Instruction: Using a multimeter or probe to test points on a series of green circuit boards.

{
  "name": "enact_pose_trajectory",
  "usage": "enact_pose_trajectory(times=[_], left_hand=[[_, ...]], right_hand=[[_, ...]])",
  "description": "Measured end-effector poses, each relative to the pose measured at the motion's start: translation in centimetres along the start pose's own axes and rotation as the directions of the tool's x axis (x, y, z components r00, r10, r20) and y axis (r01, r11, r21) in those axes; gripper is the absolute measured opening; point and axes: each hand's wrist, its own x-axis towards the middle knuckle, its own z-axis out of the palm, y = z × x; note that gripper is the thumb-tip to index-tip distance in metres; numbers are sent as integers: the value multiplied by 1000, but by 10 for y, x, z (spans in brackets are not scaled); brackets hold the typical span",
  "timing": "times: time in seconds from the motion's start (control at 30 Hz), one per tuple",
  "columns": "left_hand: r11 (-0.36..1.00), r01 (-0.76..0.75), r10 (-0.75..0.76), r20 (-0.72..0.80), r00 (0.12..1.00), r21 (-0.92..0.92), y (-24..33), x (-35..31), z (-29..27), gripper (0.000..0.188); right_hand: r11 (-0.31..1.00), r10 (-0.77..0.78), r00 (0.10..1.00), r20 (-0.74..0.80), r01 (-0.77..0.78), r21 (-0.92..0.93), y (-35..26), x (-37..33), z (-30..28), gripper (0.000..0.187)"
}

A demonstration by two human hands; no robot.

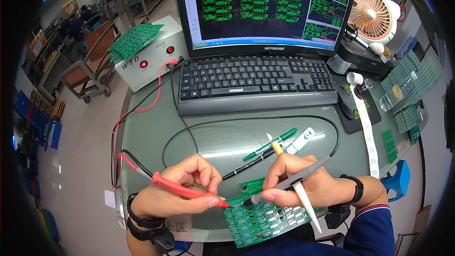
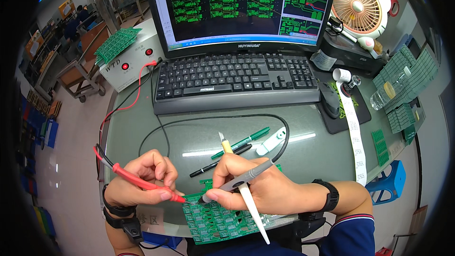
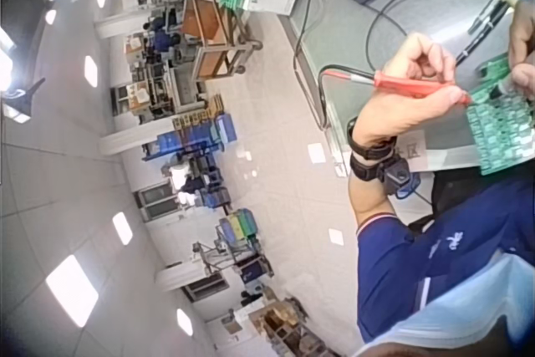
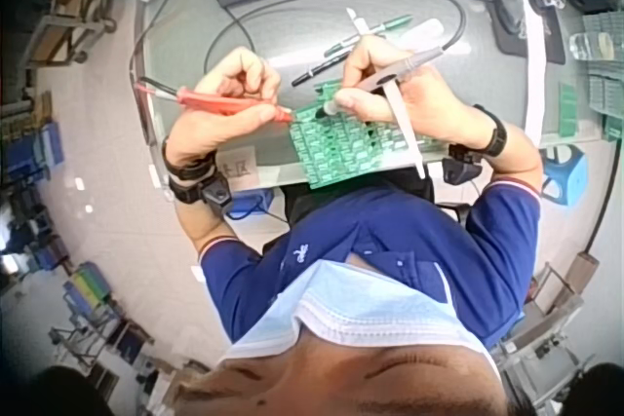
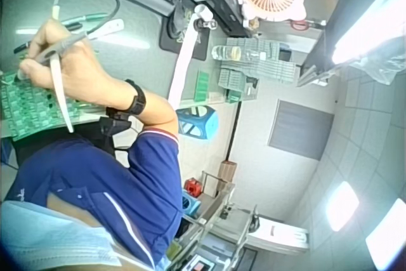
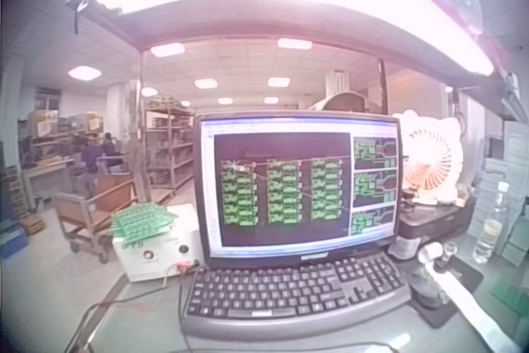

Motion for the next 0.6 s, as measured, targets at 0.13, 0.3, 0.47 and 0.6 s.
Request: enact_pose_trajectory(times=[0.13,0.3,0.47,0.6], left_hand=[[999,-27,27,-2,1000,22,-1,1,0,32],[995,-35,34,15,999,91,0,1,-3,31],[999,-16,15,23,1000,40,-1,0,-1,29],[999,-40,40,-42,998,-11,2,-1,3,32]], right_hand=[[1000,-12,1000,2,12,-16,0,0,0,22],[1000,-10,1000,8,10,-21,-2,0,-1,22],[999,-31,1000,3,31,-24,-1,0,0,21],[999,-7,1000,8,8,-52,-5,1,-2,22]])
